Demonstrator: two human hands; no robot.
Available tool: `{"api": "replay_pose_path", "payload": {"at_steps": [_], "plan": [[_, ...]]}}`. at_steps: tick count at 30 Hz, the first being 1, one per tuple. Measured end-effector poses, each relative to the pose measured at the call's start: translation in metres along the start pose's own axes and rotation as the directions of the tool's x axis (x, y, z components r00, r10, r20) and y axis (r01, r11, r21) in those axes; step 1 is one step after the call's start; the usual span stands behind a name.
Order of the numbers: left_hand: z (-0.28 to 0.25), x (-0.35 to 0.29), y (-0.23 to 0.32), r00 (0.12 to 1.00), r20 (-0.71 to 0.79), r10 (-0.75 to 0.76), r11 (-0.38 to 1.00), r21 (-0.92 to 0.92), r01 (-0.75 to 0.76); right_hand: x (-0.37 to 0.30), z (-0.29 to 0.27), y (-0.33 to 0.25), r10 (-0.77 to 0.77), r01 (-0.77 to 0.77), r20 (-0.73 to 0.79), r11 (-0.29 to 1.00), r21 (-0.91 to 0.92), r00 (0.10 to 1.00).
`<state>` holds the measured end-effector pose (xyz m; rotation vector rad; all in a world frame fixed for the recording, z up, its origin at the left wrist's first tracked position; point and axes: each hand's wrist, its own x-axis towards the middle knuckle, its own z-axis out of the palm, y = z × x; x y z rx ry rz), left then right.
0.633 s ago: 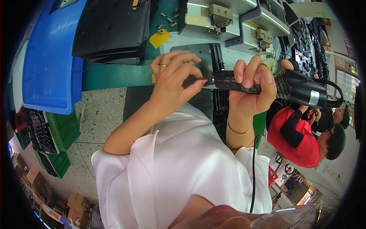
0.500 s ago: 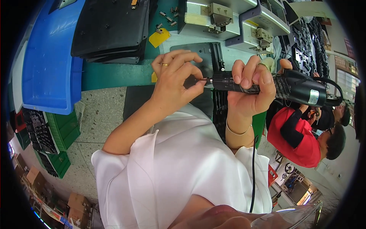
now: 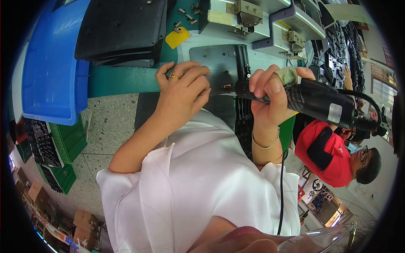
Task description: The person assembles electronic components by hand, securing a circuit board into an electronic housing with screws using an electric screwdriver.
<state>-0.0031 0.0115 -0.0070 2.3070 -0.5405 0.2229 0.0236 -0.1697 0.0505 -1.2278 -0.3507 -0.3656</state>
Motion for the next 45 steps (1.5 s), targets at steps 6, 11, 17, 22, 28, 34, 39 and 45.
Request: {"api": "replay_pose_path", "payload": {"at_steps": [6, 11, 17, 22, 28, 34, 39, 45], "plan": [[0.001, 0.0, 0.0, 1.0, 0.0, -0.013, 1.0, -0.006, 0.013, -0.004, 0.001, 0.005, -0.015, 0.016, 0.067, 1.0, -0.018, 0.998], [0.003, 0.0, 0.0, 1.0, -0.007, -0.017, 1.0, -0.007, 0.017, -0.005, -0.001, 0.008, 0.027, -0.016, 0.093, 0.993, -0.116, 0.995], [0.001, -0.001, 0.001, 1.0, -0.005, -0.02, 1.0, -0.012, 0.02, -0.005, 0.002, 0.01, 0.02, 0.001, 0.113, 0.983, -0.182, 0.993], [0.002, -0.001, 0.0, 0.999, -0.003, -0.034, 0.999, -0.001, 0.034, -0.008, 0.008, 0.013, -0.002, 0.016, 0.106, 0.992, -0.125, 0.994], [-0.004, 0.004, 0.003, 1.0, 0.002, 0.001, 1.0, -0.02, -0.001, -0.015, 0.006, 0.011, -0.045, 0.19, 0.326, 0.883, -0.429, 0.944], [-0.009, 0.01, 0.009, 0.998, -0.053, 0.035, 0.999, -0.007, -0.036, -0.023, -0.006, 0.01, -0.091, 0.137, 0.15, 0.932, -0.334, 0.985], [-0.012, 0.035, 0.028, 0.988, -0.076, 0.132, 0.991, 0.028, -0.13, -0.022, -0.011, -0.019, -0.069, 0.083, -0.247, 0.995, 0.049, 0.967], [0.018, 0.081, 0.052, 0.96, -0.071, 0.269, 0.963, 0.033, -0.267, -0.012, -0.043, -0.044, -0.141, 0.182, -0.435, 0.982, 0.054, 0.889]]}}
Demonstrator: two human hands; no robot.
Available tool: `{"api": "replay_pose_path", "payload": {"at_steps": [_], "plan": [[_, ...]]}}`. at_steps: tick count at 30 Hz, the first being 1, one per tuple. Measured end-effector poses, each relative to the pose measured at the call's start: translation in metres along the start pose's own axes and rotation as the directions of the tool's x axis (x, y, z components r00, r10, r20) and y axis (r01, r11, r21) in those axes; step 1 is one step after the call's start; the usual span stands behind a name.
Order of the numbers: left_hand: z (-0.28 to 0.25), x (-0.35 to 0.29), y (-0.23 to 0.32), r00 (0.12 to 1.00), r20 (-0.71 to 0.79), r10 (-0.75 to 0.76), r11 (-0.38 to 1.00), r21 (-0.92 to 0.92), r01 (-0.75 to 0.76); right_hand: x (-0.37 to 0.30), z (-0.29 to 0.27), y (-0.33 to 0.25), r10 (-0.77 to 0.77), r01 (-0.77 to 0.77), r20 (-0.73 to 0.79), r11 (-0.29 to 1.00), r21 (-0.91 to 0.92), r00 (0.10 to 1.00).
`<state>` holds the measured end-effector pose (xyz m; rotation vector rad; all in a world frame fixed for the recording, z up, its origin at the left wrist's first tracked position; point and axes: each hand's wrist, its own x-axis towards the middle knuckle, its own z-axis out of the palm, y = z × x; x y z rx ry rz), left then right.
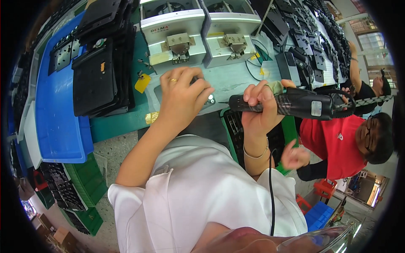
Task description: The person assembles electronic components by hand, securing a circuit board into an electronic housing with screws using an electric screwdriver.
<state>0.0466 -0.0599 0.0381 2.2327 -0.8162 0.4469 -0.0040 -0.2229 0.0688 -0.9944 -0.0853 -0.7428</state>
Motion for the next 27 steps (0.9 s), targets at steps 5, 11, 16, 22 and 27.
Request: {"api": "replay_pose_path", "payload": {"at_steps": [5, 11, 16, 22, 27], "plan": [[0.037, 0.013, -0.001, 0.993, 0.12, 0.006, 0.993, 0.113, -0.02, 0.004, -0.02, -0.004, -0.035, 0.033, -0.041, 0.998, -0.049, 0.999], [0.037, 0.012, 0.006, 0.973, 0.218, -0.08, 0.981, 0.192, 0.037, 0.004, -0.033, -0.004, -0.012, 0.006, -0.066, 0.996, -0.088, 0.998], [-0.001, -0.018, 0.004, 0.962, 0.199, -0.187, 0.977, 0.144, 0.16, 0.003, -0.043, -0.001, -0.005, 0.002, -0.067, 0.999, -0.051, 0.998], [-0.024, -0.046, -0.011, 0.894, 0.303, -0.33, 0.918, 0.322, 0.23, 0.008, -0.035, 0.002, 0.019, -0.021, -0.064, 0.999, -0.027, 0.998], [-0.028, -0.046, -0.017, 0.898, 0.316, -0.307, 0.934, 0.281, 0.22, 0.005, -0.027, 0.008, 0.041, -0.041, -0.042, 0.999, 0.005, 0.998]]}}
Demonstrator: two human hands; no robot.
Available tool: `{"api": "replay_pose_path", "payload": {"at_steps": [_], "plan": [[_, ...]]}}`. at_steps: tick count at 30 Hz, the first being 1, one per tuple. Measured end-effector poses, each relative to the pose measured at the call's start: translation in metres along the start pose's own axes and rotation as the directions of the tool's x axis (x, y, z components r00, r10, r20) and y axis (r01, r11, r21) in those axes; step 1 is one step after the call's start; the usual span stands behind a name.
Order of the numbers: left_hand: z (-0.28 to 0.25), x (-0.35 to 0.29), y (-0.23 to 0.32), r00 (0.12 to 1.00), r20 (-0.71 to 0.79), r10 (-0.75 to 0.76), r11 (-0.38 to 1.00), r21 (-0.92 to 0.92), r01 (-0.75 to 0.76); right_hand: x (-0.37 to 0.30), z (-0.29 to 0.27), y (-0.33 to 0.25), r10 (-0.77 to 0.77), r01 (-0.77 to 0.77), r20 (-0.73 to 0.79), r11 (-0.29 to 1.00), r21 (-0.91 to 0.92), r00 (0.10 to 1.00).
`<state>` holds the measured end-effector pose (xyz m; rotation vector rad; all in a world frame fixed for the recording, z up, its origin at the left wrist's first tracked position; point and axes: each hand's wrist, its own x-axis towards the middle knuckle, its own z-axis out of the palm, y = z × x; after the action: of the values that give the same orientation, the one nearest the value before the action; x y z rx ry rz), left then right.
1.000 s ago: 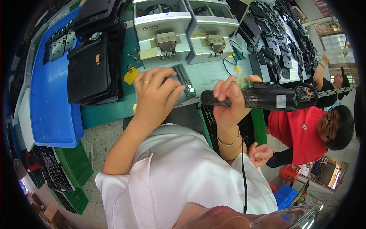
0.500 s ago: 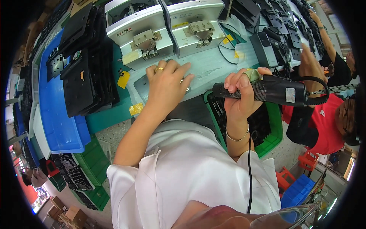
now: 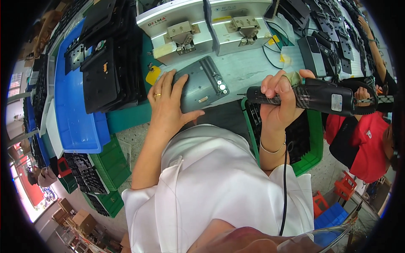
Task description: The person assembles electronic components by hand, securing a circuit board into an electronic housing with screws using an electric screwdriver.
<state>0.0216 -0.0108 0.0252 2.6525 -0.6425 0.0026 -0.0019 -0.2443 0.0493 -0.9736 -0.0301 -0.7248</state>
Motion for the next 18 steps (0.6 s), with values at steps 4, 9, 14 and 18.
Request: {"api": "replay_pose_path", "payload": {"at_steps": [4, 9, 14, 18], "plan": [[-0.008, -0.012, 0.005, 0.996, -0.072, -0.051, 0.995, -0.093, 0.045, -0.002, 0.01, -0.009, 0.025, -0.025, -0.091, 1.0, 0.003, 0.996], [-0.042, -0.039, 0.024, 0.998, -0.067, -0.01, 0.98, -0.197, -0.003, 0.007, -0.011, -0.022, -0.073, 0.083, -0.109, 0.993, 0.087, 0.991], [-0.114, -0.064, 0.032, 0.961, -0.277, 0.018, 0.997, -0.071, -0.039, 0.014, -0.015, -0.016, -0.049, 0.052, -0.027, 0.989, 0.138, 0.998], [-0.14, -0.062, 0.003, 0.852, -0.52, -0.067, 0.997, -0.075, 0.032, 0.009, 0.004, -0.013, -0.019, 0.024, -0.039, 0.991, 0.13, 0.999]]}}
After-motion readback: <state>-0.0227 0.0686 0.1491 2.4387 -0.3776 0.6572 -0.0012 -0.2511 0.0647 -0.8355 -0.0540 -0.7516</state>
